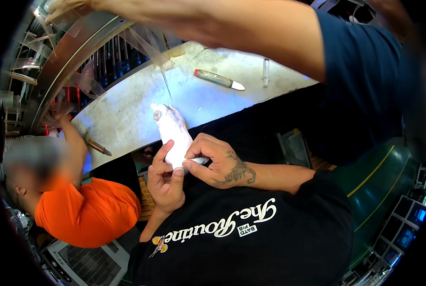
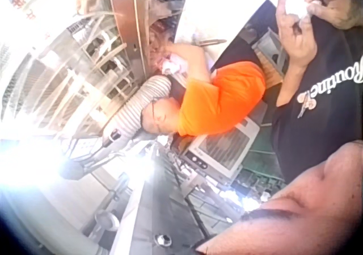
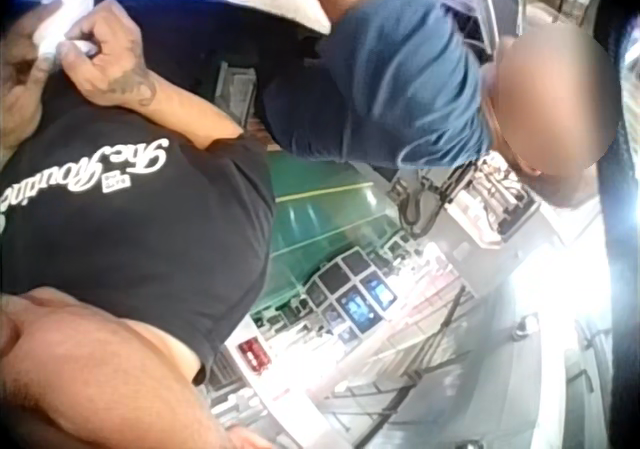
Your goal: The person assembles white sneakers at a factory workstation. They pick up shoe uppers and soles, apply adhesive with a syringe, and press the components together. The person handles the shoes one at a time, rotating them to ensure the parts are aligned before placing them on the table.
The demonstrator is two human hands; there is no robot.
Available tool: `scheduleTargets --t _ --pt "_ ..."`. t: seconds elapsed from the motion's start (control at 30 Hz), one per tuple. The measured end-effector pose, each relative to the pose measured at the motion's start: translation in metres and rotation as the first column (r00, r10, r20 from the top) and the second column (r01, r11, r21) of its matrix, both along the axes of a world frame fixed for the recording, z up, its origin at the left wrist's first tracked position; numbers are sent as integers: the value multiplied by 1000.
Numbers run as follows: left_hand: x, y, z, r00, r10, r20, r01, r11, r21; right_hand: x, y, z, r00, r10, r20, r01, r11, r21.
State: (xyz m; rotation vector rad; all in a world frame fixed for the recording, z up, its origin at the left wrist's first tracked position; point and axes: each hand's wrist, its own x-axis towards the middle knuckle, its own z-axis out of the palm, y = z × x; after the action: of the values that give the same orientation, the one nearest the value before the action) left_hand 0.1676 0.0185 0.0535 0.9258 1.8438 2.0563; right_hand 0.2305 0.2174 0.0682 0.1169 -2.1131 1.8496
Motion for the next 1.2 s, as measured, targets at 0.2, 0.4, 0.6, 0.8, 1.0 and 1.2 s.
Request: scheduleTargets --t 0.2,0.4,0.6,0.8,1.0,1.2 --pt "-2 2 -1 1000 12 19 -13 1000 23 2 -4 3 985 -6 174 20 997 -79" --pt "-11 5 4 988 -15 153 4 997 74 -8 8 20 970 -81 231 48 988 147" --pt "-40 7 27 990 -139 -4 138 984 -112 -26 21 41 1000 -23 6 18 892 451" --pt "-48 11 68 909 79 -409 -247 893 -376 -45 33 46 987 160 -5 -145 903 405" --pt "-55 7 62 918 155 -365 -289 891 -349 -56 32 47 970 242 19 -232 906 355" --pt "-68 3 49 943 166 -290 -272 885 -377 -62 35 51 964 263 42 -263 914 310"
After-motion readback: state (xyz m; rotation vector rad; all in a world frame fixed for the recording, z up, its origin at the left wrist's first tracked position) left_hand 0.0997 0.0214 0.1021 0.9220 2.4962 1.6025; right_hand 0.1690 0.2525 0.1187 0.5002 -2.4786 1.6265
